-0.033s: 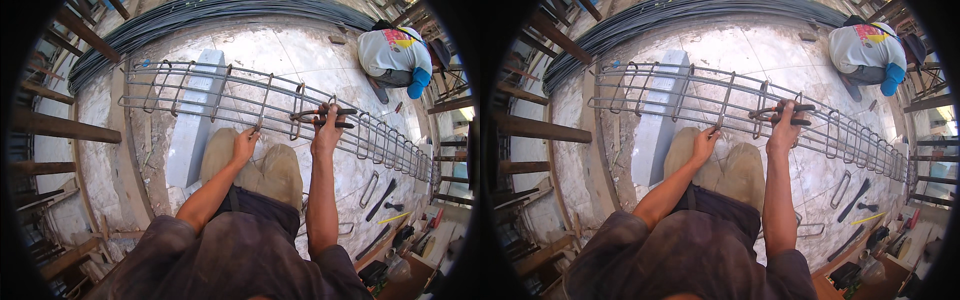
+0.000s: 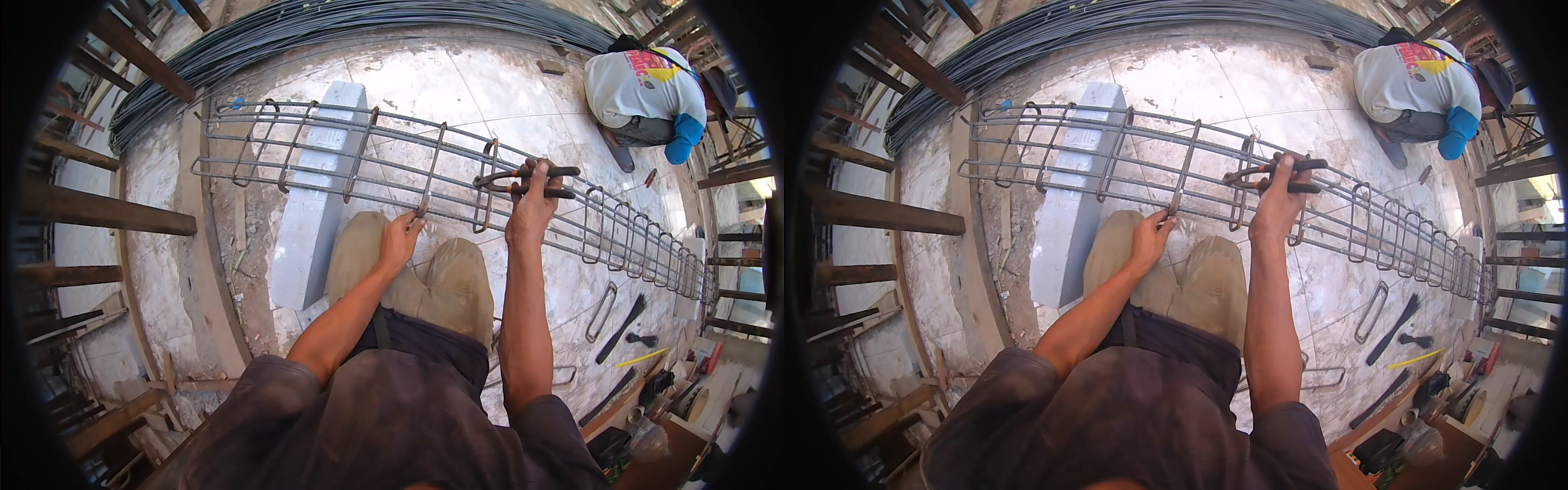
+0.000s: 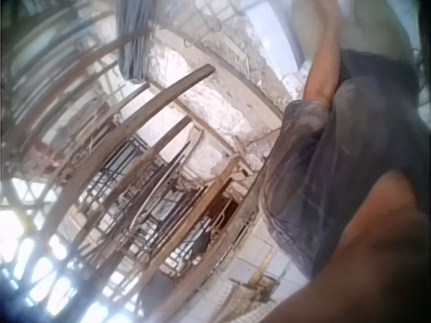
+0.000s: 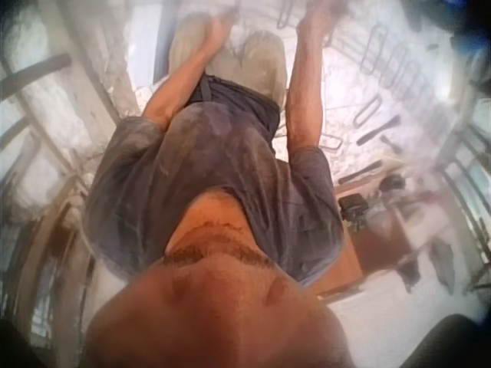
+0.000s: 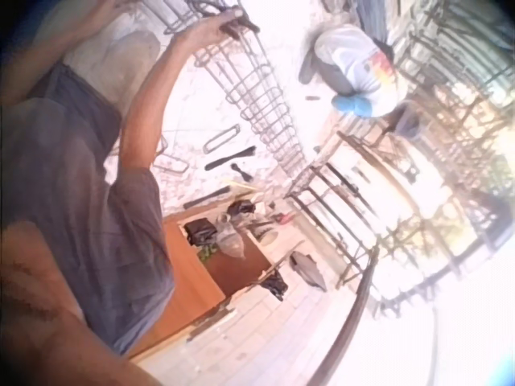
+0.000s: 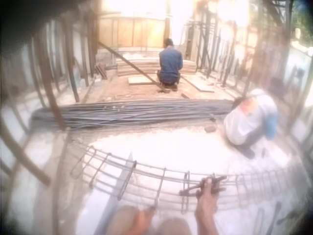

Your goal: The person assembles a steel rebar cage by hand and using pliers, securing individual steel wire ties around the intersections of longitudinal and transverse steel bars while working on a tiled floor.

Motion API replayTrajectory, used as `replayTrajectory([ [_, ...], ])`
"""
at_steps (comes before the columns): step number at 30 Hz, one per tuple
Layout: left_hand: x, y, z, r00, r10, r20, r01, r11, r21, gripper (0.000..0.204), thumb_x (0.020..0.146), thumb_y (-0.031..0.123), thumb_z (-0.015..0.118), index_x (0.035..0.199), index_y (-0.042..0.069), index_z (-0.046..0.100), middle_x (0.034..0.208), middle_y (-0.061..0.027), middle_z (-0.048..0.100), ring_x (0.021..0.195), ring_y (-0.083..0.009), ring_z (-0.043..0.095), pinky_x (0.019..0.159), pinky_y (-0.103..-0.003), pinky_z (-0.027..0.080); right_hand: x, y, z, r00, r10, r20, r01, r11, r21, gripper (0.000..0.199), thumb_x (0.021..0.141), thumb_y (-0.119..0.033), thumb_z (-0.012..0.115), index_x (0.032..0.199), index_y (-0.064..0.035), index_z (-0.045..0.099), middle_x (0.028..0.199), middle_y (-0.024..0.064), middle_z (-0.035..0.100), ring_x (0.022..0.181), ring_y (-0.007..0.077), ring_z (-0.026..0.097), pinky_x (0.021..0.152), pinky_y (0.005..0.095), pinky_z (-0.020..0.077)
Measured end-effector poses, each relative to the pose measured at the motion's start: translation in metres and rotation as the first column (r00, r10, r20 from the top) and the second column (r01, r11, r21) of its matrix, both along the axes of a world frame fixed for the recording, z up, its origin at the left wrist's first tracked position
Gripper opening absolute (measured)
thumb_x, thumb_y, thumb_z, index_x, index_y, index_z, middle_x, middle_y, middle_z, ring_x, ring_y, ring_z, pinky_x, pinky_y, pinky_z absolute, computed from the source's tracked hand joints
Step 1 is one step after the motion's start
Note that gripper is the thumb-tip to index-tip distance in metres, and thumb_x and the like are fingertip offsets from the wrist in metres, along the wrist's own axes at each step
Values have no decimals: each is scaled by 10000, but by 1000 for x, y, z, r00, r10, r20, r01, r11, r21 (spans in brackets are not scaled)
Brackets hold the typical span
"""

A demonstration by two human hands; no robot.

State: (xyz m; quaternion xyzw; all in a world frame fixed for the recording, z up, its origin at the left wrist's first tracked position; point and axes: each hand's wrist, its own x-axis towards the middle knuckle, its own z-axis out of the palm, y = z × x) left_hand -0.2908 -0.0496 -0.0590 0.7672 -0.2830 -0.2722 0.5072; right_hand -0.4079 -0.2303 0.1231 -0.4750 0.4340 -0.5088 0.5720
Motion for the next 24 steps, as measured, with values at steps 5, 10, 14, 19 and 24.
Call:
replayTrajectory([
  [5,7,-3,12,992,-112,62,107,990,91,268,988,249,674,1039,-11,716,966,-278,693,906,-487,665,745,-506,524,97,-62,-13,972,-80,-222,38,981,-188,269,1074,-320,580,1116,-55,571,869,10,507,796,127,472,729,325,417],
  [10,9,-1,7,989,-96,113,95,995,16,214,993,217,657,1018,12,714,927,-270,681,885,-487,655,717,-513,514,164,-75,-48,897,-152,-414,43,965,-260,363,1057,-382,561,1139,-28,557,936,142,655,890,269,636,829,423,489],
  [14,11,-2,7,989,-81,122,78,997,29,186,989,199,654,1017,25,713,931,-258,685,872,-479,657,701,-521,508,178,-82,-58,943,-118,-311,35,965,-260,317,1050,-355,603,1111,-45,578,857,81,616,795,190,586,743,362,474],
  [19,12,-4,4,985,-82,151,85,996,-15,210,991,211,656,993,7,707,902,-260,676,845,-480,647,694,-513,499,174,-80,-66,929,-137,-343,38,959,-281,298,1056,-327,576,1095,-32,555,856,109,646,792,218,656,737,396,503],
  [24,15,-2,4,984,-94,150,92,996,19,187,985,207,658,991,25,701,924,-245,686,868,-471,655,712,-523,511,171,-86,-62,948,-201,-246,143,962,-234,342,1043,-357,598,1112,-22,576,884,123,658,835,245,660,780,412,513],
])
